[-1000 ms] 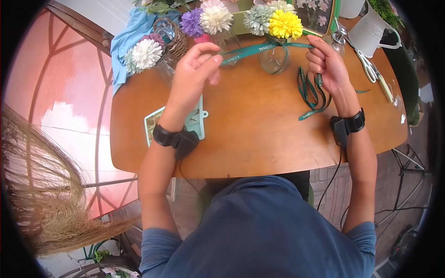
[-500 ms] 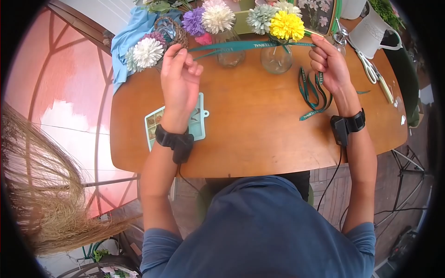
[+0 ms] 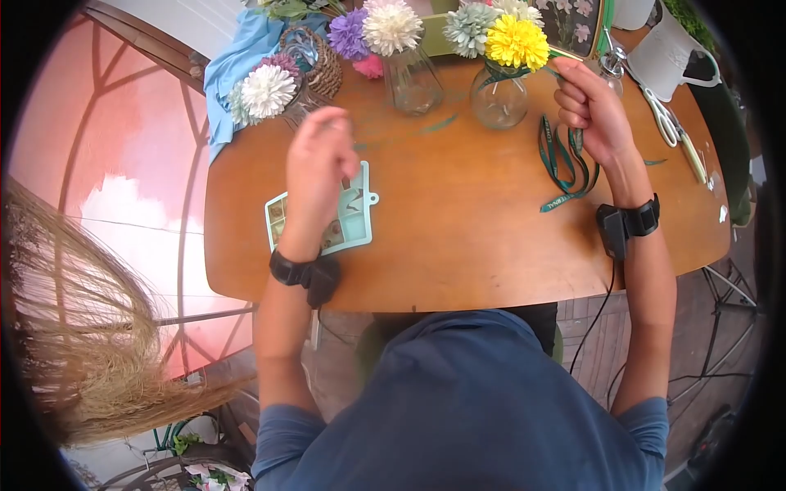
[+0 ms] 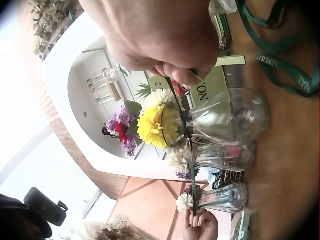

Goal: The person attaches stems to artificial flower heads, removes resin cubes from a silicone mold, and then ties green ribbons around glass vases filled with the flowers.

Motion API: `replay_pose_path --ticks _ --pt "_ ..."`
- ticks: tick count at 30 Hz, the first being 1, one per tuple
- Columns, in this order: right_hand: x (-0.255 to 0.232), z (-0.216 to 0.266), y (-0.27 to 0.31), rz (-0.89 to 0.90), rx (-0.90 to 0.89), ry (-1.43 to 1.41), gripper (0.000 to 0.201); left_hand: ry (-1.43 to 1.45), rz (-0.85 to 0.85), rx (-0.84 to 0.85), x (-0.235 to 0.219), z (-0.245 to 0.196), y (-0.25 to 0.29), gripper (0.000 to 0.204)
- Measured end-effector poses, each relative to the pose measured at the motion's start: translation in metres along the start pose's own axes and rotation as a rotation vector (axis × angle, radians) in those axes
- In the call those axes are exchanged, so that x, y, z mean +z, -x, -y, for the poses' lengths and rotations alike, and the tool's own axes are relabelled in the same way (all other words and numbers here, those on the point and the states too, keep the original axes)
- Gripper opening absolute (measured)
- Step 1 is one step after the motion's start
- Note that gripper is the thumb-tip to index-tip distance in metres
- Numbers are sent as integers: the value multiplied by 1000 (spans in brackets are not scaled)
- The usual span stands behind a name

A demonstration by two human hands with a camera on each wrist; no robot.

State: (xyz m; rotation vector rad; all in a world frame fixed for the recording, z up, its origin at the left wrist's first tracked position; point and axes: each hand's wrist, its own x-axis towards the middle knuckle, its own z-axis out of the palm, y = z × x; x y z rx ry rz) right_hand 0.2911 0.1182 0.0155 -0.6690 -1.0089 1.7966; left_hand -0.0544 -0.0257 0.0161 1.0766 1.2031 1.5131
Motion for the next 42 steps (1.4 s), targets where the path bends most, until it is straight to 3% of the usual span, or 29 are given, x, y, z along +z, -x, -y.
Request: replay_pose_path --ticks 3,4,7,13,15,18,24,30,33,36,40,42 --pt "12 1 7 25 -12 390 18 -696 269 -78 13 -17 13 31" --pt "16 2 8 18 -35 550 21 -921 278 -2 15 -24 15 35" --pt "14 -1 6 38 -149 797 23 -1164 359 12 36 -47 13 38" --pt "23 -4 1 56 -295 1085 30 -1281 315 459 99 -21 -33 45" --pt "35 3 8 0 -302 1133 30 -1281 303 475 115 -6 -53 42" --pt "25 1 1 96 -319 1191 27 -1212 338 473 124 0 -69 36" --pt "23 -7 -2 69 -425 1115 28 -1061 337 552 117 4 -73 29" --pt "22 -1 -1 -20 -389 1144 28 -1065 291 594 115 0 -73 29" --pt "18 -2 -3 -12 -614 1291 27 -1087 298 560 116 -2 -76 29" --pt "17 -2 0 10 -667 1370 27 -1001 315 464 113 -1 -76 30" --pt "27 4 8 47 -293 1314 24 -789 399 319 109 2 -73 29" --pt "30 5 8 104 -96 1179 23 -666 490 140 110 0 -71 28"
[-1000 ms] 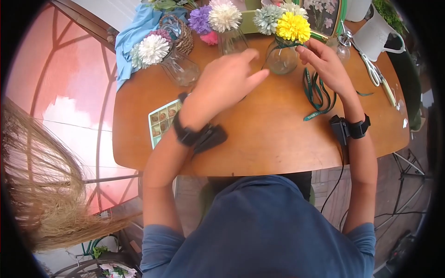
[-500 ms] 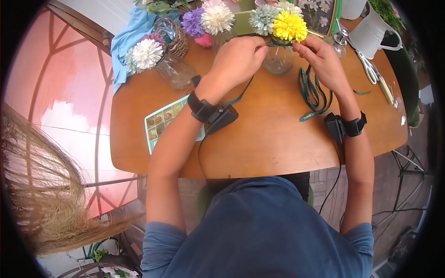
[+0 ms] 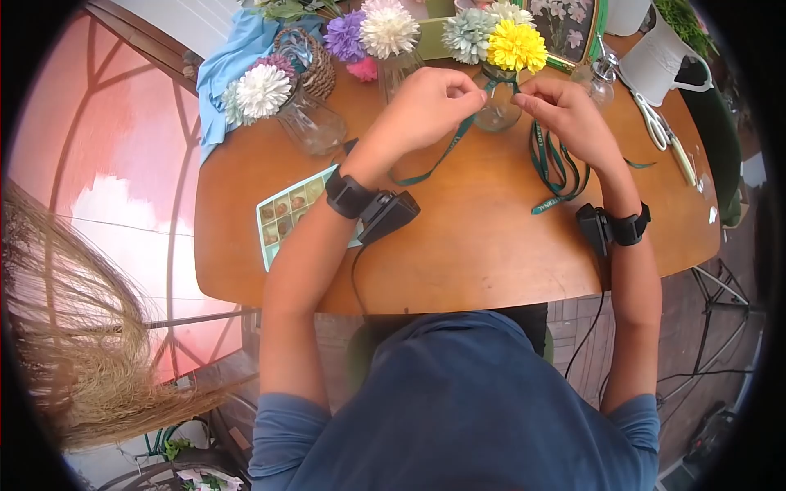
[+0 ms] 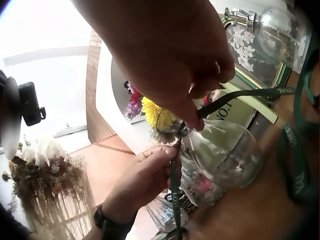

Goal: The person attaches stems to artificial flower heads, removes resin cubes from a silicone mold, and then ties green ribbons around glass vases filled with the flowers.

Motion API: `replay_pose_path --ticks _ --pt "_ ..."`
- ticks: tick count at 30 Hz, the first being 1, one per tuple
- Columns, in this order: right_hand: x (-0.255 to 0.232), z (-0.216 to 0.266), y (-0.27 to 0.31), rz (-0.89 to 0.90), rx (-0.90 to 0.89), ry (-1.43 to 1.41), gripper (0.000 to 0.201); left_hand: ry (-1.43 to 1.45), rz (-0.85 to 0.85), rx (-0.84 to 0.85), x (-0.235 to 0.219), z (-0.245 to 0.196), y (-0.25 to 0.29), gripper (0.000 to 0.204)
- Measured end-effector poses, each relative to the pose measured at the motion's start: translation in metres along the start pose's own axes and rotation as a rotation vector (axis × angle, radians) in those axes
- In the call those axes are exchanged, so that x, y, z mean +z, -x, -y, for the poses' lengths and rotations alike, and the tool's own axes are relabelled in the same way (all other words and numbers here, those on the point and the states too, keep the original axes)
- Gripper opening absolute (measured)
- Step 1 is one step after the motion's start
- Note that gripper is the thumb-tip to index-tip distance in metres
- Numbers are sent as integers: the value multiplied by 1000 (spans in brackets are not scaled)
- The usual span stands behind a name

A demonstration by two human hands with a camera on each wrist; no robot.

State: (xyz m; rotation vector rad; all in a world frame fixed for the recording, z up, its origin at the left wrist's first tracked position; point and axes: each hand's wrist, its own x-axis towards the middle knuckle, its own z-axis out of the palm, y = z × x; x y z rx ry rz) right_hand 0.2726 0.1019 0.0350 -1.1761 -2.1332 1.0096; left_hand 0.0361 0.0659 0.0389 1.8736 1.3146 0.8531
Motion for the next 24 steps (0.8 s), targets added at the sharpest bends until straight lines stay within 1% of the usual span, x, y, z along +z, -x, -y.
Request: replay_pose_path --ticks 1,3,4,6,7,9,10,13,15,19,21,22,24 --pt "3 1 0 33 7 -168 22 83 59 -53 0 -1 1 27" --pt "11 2 3 99 22 -502 19 184 99 -19 6 -3 5 26" --pt "16 2 4 86 22 -587 19 235 120 0 9 -4 5 25" --pt "26 4 6 61 22 -755 19 186 77 113 16 1 4 23" --pt "26 6 6 79 41 -787 19 161 55 170 18 2 3 22" --pt "26 8 7 116 79 -852 17 171 47 148 15 -7 7 23" --pt "27 6 7 117 63 -881 16 176 43 136 14 -10 9 24" --pt "30 0 6 145 26 -978 13 22 2 74 13 -9 10 28" --pt "29 1 6 194 18 -1049 12 30 42 41 17 -10 10 26" --pt "23 6 10 239 72 -1088 7 7 168 9 21 -4 5 22" --pt "19 2 9 237 88 -1094 8 103 207 -17 19 -5 5 21" --pt "18 0 9 208 88 -1063 9 151 226 -30 18 -6 5 22" --pt "19 -5 8 154 87 -1002 12 313 213 -65 14 -8 5 22"
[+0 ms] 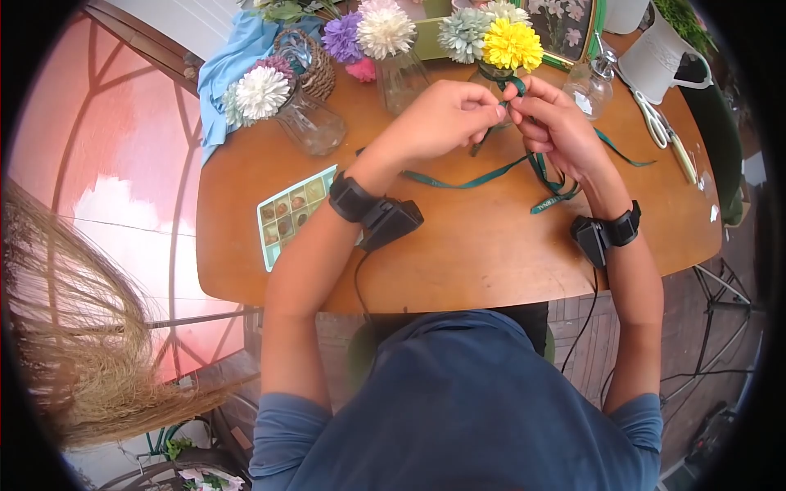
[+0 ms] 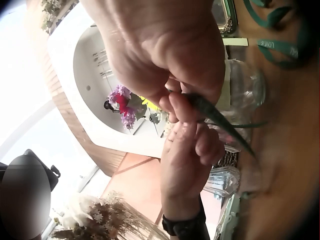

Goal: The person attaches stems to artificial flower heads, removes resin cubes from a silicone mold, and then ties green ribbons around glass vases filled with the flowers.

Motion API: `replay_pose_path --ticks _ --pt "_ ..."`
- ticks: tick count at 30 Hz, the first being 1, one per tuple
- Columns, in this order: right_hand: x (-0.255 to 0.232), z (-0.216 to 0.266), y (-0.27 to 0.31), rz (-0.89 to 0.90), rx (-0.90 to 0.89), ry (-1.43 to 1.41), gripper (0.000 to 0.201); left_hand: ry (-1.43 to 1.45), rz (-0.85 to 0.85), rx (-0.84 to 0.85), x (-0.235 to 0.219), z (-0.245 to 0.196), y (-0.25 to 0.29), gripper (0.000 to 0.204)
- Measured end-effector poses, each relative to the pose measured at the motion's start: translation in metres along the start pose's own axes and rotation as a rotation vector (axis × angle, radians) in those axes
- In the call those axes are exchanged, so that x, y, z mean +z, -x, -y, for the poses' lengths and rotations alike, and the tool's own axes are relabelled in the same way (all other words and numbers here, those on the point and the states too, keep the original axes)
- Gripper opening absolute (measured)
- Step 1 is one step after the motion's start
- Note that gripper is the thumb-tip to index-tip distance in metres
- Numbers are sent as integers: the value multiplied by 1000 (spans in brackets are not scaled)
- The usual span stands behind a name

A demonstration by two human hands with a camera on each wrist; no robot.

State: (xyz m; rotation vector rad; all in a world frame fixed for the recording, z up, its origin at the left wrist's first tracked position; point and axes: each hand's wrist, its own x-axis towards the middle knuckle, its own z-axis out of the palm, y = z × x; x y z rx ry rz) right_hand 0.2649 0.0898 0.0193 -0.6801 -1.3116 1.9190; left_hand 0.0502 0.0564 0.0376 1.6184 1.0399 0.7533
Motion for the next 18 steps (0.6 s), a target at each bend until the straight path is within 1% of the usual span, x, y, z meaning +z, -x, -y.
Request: replay_pose_path --ticks 1,3,6,7,9,10,13,15,17,18 --pt "0 -1 0 -11 -8 24 12 82 -6 -8 -1 -1 0 23" --pt "2 -3 0 -33 -22 73 13 146 -47 -7 -1 -1 -1 21" --pt "9 -6 0 -99 -113 239 12 263 -71 -3 -2 3 -6 20" --pt "8 -6 -1 -118 -122 250 12 307 -72 -2 -2 5 -7 20" --pt "7 -7 -3 -153 -141 273 12 283 -78 -26 0 6 -7 20" --pt "5 -7 -3 -131 -116 216 11 271 -81 -38 1 6 -6 20" --pt "2 -4 -2 -83 -48 76 10 316 -23 -146 10 -1 1 20" --pt "3 -4 -1 -69 -8 26 10 526 36 -146 13 3 2 16" --pt "4 -7 -1 -55 9 -29 11 766 80 -120 19 6 4 16" --pt "4 -8 -2 -48 18 -57 11 825 84 -106 21 10 3 17"
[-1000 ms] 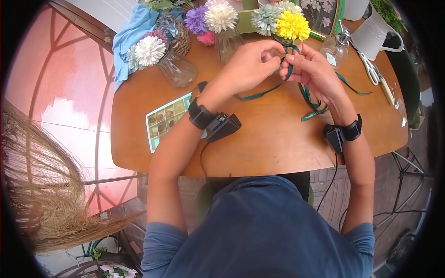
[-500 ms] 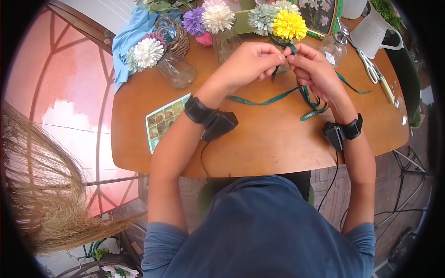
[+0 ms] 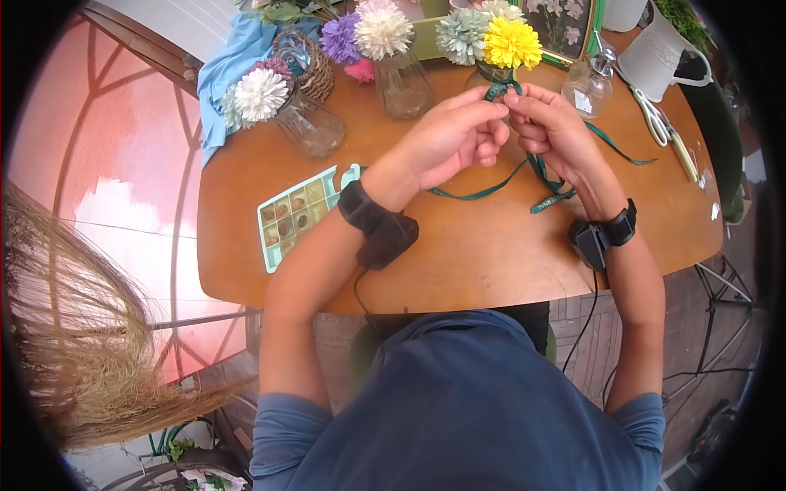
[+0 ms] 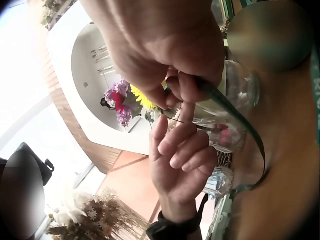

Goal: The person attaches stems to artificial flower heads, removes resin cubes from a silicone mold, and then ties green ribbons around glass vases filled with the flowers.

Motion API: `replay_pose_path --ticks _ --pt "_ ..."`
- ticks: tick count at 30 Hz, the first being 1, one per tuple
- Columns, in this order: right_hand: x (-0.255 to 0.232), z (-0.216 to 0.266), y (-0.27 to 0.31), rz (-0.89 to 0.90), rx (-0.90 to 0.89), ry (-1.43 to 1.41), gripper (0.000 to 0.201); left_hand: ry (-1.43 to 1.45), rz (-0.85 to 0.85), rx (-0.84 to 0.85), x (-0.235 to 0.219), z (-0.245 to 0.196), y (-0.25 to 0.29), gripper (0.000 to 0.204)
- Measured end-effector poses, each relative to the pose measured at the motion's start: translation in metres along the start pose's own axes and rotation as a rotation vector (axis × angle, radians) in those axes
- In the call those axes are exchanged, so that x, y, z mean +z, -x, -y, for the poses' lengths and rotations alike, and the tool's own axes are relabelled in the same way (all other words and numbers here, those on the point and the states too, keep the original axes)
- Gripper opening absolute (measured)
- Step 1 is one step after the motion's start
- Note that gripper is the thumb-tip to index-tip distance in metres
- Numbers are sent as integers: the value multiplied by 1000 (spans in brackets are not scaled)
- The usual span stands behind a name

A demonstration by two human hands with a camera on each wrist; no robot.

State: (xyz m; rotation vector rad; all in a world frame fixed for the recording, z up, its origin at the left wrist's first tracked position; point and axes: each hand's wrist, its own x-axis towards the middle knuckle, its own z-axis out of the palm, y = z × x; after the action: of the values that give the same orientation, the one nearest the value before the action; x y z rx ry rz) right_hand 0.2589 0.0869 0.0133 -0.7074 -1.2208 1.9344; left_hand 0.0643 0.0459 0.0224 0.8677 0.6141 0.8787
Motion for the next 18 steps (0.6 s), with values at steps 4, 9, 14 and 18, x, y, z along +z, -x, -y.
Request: replay_pose_path --ticks 4,9,14,18 --pt "-2 -2 -2 3 3 -88 13 185 28 41 -1 7 -2 20" --pt "0 -4 -3 -40 17 -154 13 287 21 73 -6 12 -9 21" --pt "0 -4 -2 -108 -12 -91 12 311 9 77 -3 11 -11 20" --pt "-4 -5 -2 -107 4 -16 11 70 -58 104 -3 12 -12 31"
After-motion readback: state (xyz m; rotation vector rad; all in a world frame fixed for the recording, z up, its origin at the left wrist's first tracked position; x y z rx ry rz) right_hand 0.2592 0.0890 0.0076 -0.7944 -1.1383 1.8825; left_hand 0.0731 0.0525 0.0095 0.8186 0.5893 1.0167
